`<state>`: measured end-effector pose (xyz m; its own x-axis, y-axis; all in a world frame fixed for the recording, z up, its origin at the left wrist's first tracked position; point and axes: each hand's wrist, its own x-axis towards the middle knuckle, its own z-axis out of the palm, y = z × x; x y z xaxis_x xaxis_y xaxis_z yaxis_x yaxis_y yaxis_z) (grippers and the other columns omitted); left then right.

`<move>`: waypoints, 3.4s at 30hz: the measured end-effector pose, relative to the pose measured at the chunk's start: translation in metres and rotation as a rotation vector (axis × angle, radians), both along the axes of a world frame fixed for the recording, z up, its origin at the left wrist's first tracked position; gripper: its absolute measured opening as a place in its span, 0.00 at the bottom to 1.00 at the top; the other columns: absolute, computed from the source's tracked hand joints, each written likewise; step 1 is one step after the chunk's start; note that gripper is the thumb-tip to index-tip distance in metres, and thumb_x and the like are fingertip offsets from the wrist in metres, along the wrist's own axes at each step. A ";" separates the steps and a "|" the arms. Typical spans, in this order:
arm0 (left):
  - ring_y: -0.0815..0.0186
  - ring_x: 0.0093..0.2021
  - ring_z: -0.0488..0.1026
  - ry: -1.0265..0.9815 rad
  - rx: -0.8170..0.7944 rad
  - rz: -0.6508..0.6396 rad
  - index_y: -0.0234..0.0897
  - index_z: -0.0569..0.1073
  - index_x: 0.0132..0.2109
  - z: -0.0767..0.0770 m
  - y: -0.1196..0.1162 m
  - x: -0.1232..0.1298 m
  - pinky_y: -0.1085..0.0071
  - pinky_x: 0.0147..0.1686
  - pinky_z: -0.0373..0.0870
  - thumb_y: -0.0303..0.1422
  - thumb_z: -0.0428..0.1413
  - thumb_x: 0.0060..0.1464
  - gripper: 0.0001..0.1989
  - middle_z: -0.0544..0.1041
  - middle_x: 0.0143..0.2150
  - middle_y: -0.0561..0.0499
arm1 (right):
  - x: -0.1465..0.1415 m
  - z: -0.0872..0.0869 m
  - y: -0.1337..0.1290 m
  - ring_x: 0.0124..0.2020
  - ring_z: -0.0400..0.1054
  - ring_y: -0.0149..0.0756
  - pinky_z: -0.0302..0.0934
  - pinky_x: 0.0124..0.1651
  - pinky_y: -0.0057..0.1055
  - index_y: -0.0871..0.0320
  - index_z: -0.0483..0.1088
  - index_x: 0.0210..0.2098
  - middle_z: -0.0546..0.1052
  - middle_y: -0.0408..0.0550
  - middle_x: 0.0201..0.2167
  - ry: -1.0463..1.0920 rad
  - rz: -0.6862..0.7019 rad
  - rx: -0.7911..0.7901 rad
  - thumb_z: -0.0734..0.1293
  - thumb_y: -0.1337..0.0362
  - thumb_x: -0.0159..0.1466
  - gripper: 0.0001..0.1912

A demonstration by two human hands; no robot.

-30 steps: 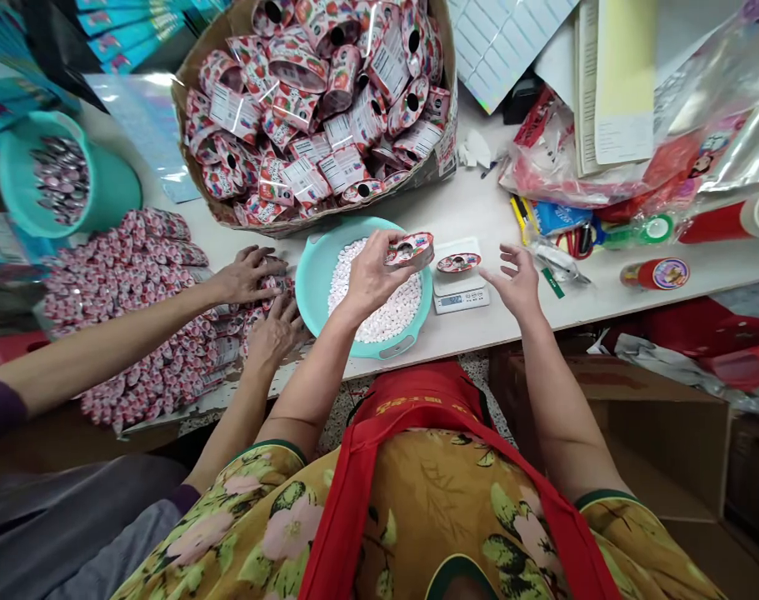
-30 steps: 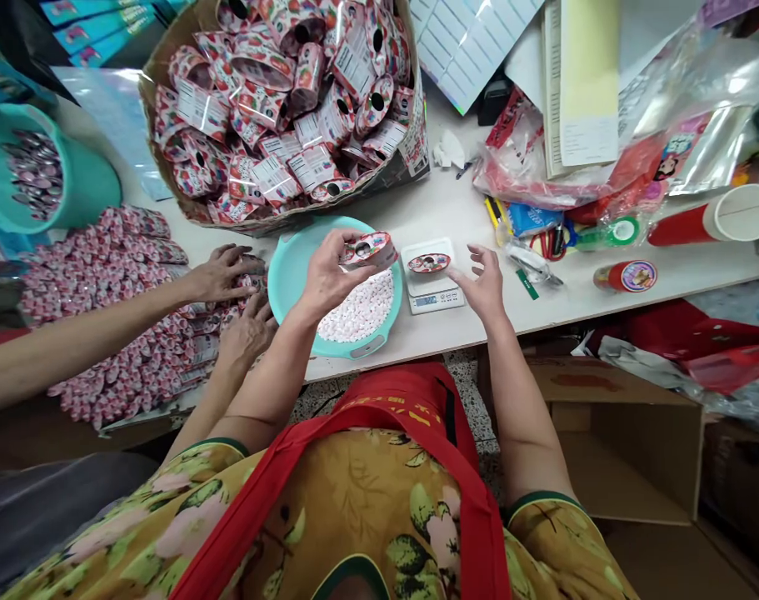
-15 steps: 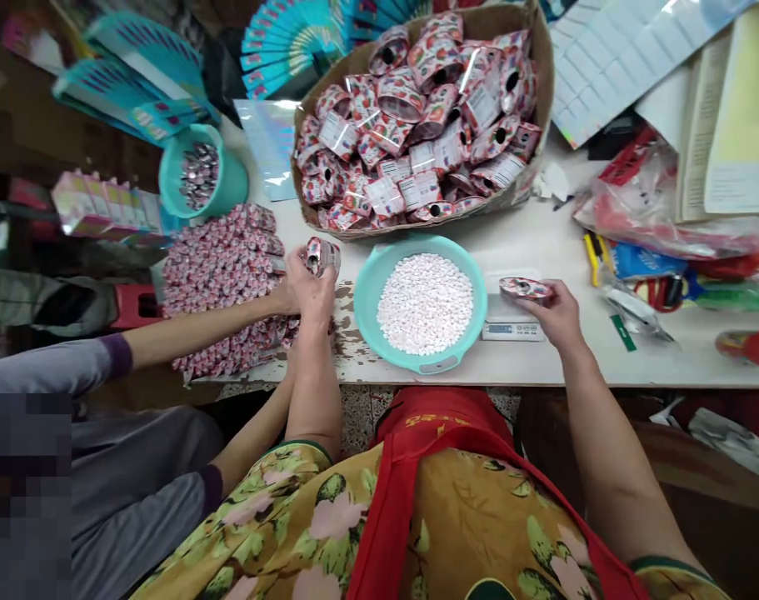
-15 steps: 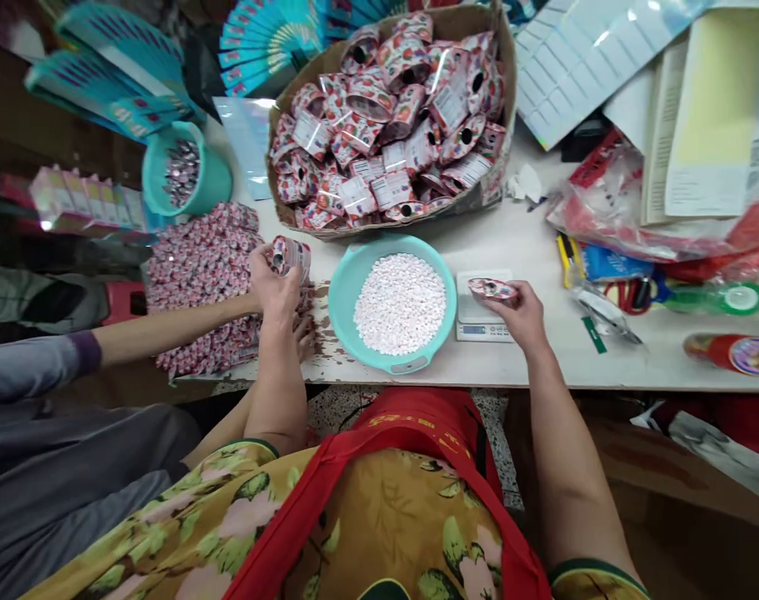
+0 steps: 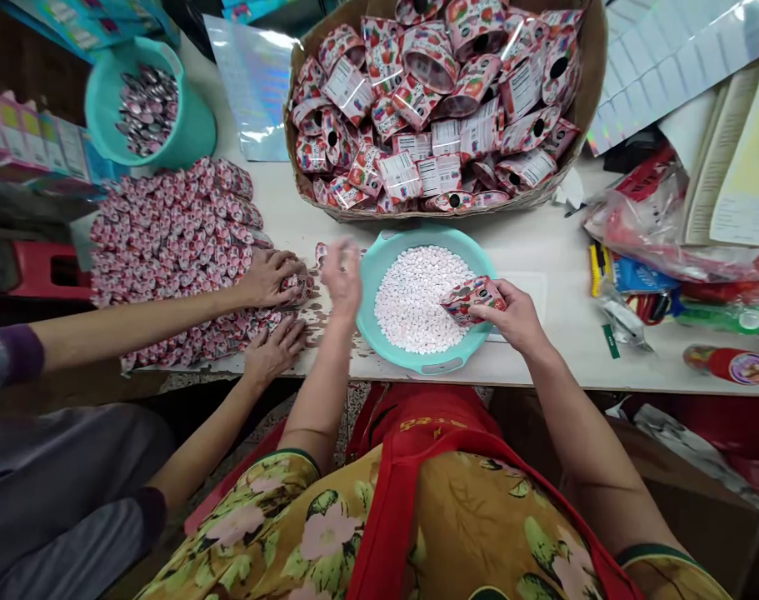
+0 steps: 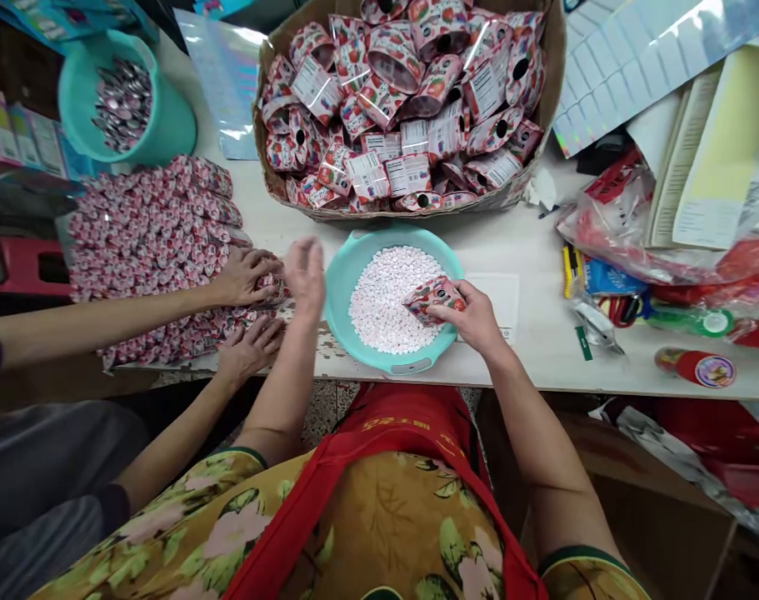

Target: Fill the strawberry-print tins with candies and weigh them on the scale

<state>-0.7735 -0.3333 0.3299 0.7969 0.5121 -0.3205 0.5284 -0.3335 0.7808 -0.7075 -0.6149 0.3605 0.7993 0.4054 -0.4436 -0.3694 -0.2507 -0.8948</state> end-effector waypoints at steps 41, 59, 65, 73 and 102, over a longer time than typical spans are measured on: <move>0.56 0.54 0.75 -0.170 0.123 -0.321 0.39 0.76 0.52 -0.019 -0.116 -0.015 0.59 0.55 0.71 0.38 0.54 0.63 0.14 0.78 0.52 0.43 | 0.203 0.030 0.018 0.70 0.55 0.52 0.51 0.71 0.53 0.62 0.65 0.60 0.63 0.53 0.66 -0.952 0.084 -0.455 0.77 0.62 0.56 0.35; 0.56 0.57 0.72 -0.315 0.150 -0.581 0.39 0.75 0.55 -0.005 -0.179 0.034 0.58 0.60 0.66 0.35 0.54 0.65 0.14 0.77 0.55 0.41 | 0.094 0.030 -0.137 0.61 0.69 0.50 0.66 0.62 0.51 0.58 0.69 0.45 0.74 0.57 0.55 -0.347 -0.689 0.298 0.67 0.45 0.60 0.25; 0.48 0.61 0.67 -0.137 0.056 -0.948 0.38 0.75 0.52 -0.024 -0.250 0.096 0.49 0.62 0.62 0.26 0.58 0.60 0.14 0.74 0.55 0.38 | -0.020 -0.012 -0.232 0.72 0.56 0.54 0.59 0.69 0.51 0.41 0.77 0.43 0.72 0.45 0.63 -0.173 -0.860 0.061 0.71 0.58 0.46 0.23; 0.53 0.57 0.71 -0.216 0.422 -0.072 0.40 0.66 0.60 0.057 -0.064 -0.003 0.57 0.58 0.69 0.42 0.60 0.60 0.24 0.73 0.57 0.43 | -0.042 -0.029 -0.212 0.69 0.60 0.52 0.64 0.60 0.64 0.27 0.77 0.42 0.69 0.31 0.64 0.074 -0.794 0.110 0.68 0.63 0.48 0.25; 0.51 0.51 0.71 0.163 0.477 -0.824 0.39 0.78 0.49 -0.074 -0.113 -0.017 0.59 0.50 0.66 0.45 0.52 0.64 0.17 0.74 0.51 0.39 | -0.110 -0.022 -0.006 0.42 0.76 0.40 0.71 0.50 0.37 0.56 0.74 0.46 0.81 0.47 0.42 0.113 -0.282 0.067 0.79 0.50 0.46 0.30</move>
<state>-0.7901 -0.4465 0.2556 0.9282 -0.0833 -0.3626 0.0765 -0.9110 0.4052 -0.8171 -0.6214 0.3385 0.8312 0.2062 -0.5163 -0.5145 -0.0663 -0.8549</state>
